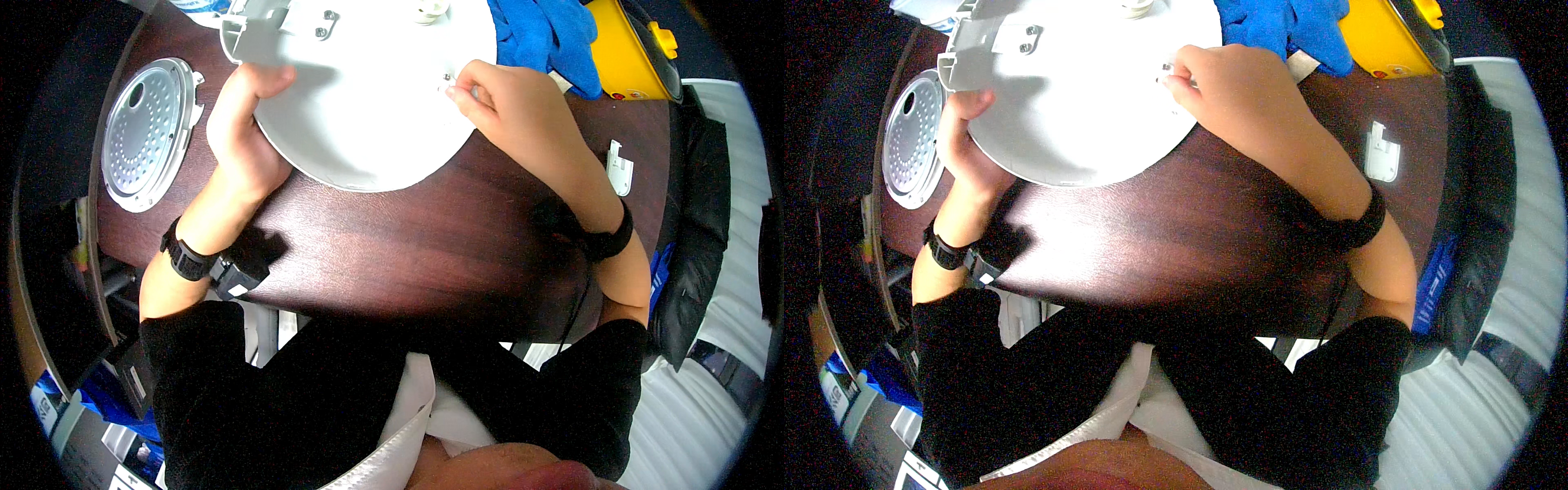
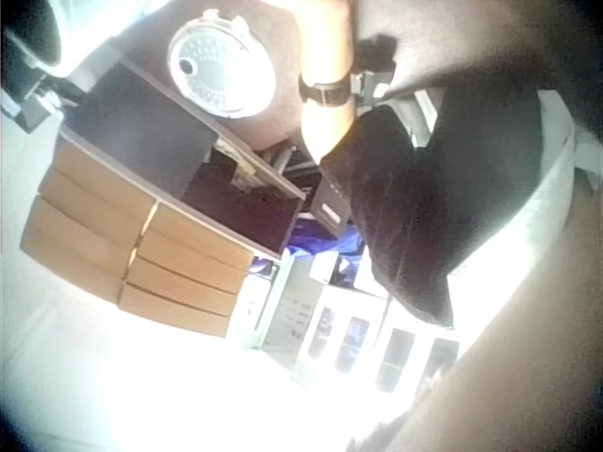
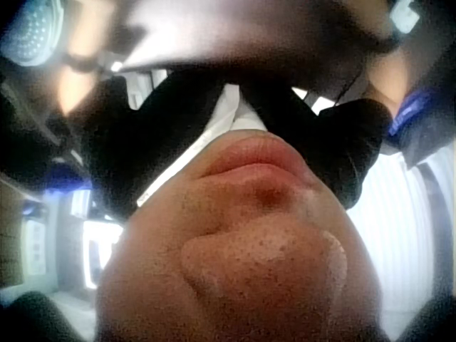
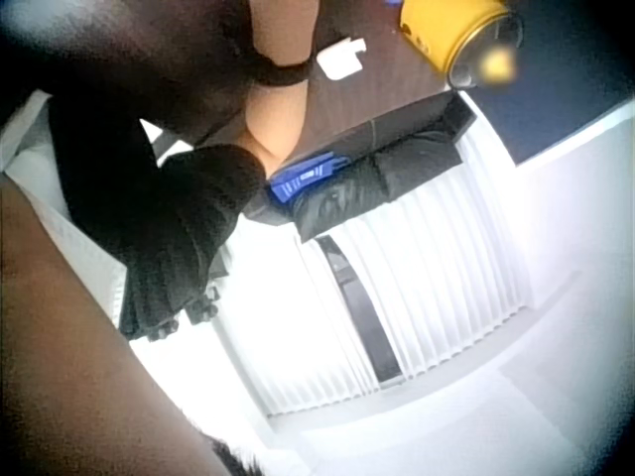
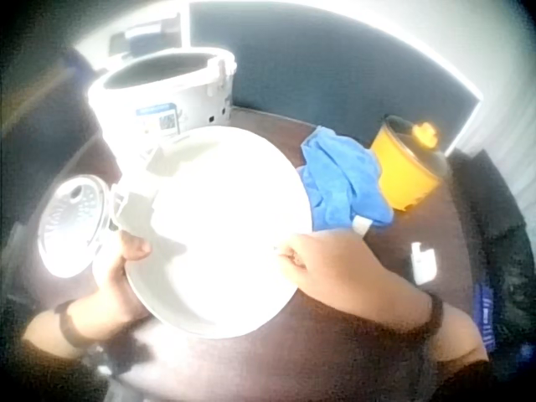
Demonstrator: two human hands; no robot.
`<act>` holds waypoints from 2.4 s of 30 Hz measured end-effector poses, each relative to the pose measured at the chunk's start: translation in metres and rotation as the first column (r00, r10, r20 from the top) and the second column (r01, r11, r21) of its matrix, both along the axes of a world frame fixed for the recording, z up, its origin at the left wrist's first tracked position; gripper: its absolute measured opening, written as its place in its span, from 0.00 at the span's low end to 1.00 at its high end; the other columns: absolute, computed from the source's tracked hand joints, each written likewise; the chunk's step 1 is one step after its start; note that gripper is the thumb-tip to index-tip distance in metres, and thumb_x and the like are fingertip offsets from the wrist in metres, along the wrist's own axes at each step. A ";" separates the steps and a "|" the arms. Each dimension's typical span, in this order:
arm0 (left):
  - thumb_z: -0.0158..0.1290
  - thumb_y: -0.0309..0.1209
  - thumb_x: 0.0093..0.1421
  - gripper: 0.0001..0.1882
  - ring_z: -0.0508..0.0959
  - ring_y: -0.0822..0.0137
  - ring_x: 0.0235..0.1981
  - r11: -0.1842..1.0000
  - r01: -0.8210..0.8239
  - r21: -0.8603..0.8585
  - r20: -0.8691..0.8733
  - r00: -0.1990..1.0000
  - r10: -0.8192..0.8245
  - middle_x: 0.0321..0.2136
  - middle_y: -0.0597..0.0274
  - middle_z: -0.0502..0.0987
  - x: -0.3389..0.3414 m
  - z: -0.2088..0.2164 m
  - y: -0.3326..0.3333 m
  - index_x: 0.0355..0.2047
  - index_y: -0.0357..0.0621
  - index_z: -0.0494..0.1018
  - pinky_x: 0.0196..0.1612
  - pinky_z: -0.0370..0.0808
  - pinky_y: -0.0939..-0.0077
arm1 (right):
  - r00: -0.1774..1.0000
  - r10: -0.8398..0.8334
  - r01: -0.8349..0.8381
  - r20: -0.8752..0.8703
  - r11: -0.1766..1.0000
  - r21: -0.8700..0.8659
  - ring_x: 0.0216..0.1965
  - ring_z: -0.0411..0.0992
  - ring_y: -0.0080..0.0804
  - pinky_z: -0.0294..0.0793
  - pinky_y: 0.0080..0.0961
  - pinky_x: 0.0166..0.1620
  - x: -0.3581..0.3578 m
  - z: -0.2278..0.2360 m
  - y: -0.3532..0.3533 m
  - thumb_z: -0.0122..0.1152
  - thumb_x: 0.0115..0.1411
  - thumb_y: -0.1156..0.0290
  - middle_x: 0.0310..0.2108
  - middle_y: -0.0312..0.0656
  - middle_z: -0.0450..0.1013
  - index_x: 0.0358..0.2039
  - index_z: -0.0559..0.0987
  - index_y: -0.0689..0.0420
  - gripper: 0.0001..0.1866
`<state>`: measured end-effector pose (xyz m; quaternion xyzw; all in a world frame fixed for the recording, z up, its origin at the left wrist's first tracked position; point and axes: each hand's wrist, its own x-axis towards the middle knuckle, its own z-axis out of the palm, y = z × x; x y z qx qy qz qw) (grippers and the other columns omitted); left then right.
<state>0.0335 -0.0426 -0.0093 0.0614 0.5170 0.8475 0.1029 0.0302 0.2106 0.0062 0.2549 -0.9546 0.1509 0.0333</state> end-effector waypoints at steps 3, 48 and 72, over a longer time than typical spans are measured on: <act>0.40 0.34 0.53 0.19 0.73 0.64 0.39 0.999 -0.007 -0.037 -0.017 1.000 0.007 0.36 0.52 0.72 -0.001 -0.004 -0.003 0.41 0.34 0.66 0.45 0.68 0.74 | 0.997 0.061 -0.062 0.040 0.998 0.015 0.23 0.72 0.43 0.69 0.37 0.26 0.002 0.002 0.007 0.56 0.50 0.66 0.19 0.45 0.71 0.23 0.74 0.55 0.07; 0.40 0.34 0.54 0.18 0.72 0.64 0.40 0.977 0.110 0.184 0.041 0.992 -0.119 0.38 0.54 0.72 0.000 -0.002 0.000 0.41 0.36 0.66 0.47 0.67 0.72 | 0.999 0.033 -0.034 -0.011 0.992 -0.122 0.22 0.72 0.41 0.69 0.33 0.24 0.004 -0.005 -0.003 0.57 0.51 0.65 0.18 0.43 0.71 0.25 0.74 0.54 0.07; 0.40 0.35 0.54 0.18 0.73 0.64 0.40 0.962 0.159 0.220 0.042 0.984 -0.172 0.38 0.53 0.72 -0.001 -0.002 -0.002 0.41 0.36 0.66 0.47 0.68 0.72 | 0.947 -0.126 0.208 0.296 0.942 -0.264 0.19 0.70 0.39 0.66 0.31 0.23 0.001 -0.005 -0.003 0.55 0.53 0.65 0.16 0.46 0.70 0.25 0.76 0.59 0.10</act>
